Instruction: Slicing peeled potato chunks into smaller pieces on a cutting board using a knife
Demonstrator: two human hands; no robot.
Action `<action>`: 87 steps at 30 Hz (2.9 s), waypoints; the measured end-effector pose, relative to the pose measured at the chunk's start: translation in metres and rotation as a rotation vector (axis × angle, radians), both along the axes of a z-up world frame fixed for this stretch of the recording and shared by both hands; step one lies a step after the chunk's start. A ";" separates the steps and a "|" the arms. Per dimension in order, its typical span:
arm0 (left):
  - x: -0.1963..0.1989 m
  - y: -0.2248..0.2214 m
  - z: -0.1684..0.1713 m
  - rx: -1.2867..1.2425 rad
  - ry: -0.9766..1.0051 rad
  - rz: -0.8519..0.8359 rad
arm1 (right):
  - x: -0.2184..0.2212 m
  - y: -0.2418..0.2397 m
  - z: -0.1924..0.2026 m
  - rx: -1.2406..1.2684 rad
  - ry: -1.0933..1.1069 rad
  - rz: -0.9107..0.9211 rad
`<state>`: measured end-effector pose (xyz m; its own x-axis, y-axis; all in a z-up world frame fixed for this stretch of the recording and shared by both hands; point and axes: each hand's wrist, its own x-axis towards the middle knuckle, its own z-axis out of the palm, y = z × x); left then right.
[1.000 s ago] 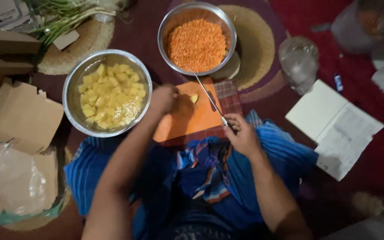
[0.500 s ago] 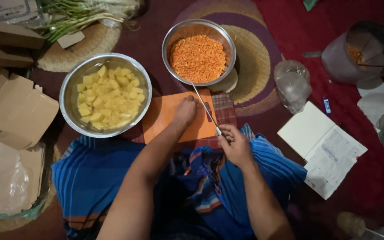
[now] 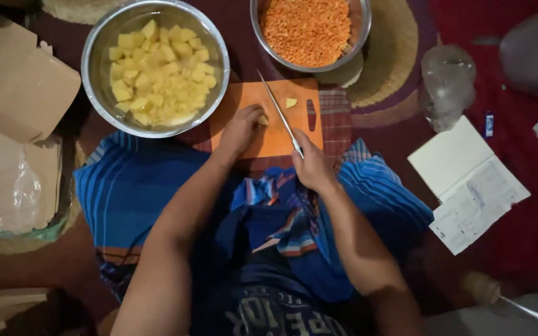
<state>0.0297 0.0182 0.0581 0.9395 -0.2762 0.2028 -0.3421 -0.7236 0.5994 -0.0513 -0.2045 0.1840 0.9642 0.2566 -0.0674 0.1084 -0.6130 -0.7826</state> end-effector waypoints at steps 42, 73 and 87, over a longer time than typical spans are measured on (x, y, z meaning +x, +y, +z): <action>0.000 -0.001 -0.059 -0.082 -0.168 0.104 | 0.014 0.018 -0.083 0.089 -0.111 -0.036; -0.003 0.003 -0.004 -0.067 -0.166 0.107 | 0.019 0.029 -0.065 0.049 -0.015 -0.041; -0.012 0.004 -0.028 -0.131 -0.224 0.136 | -0.002 0.030 -0.045 0.092 -0.081 -0.150</action>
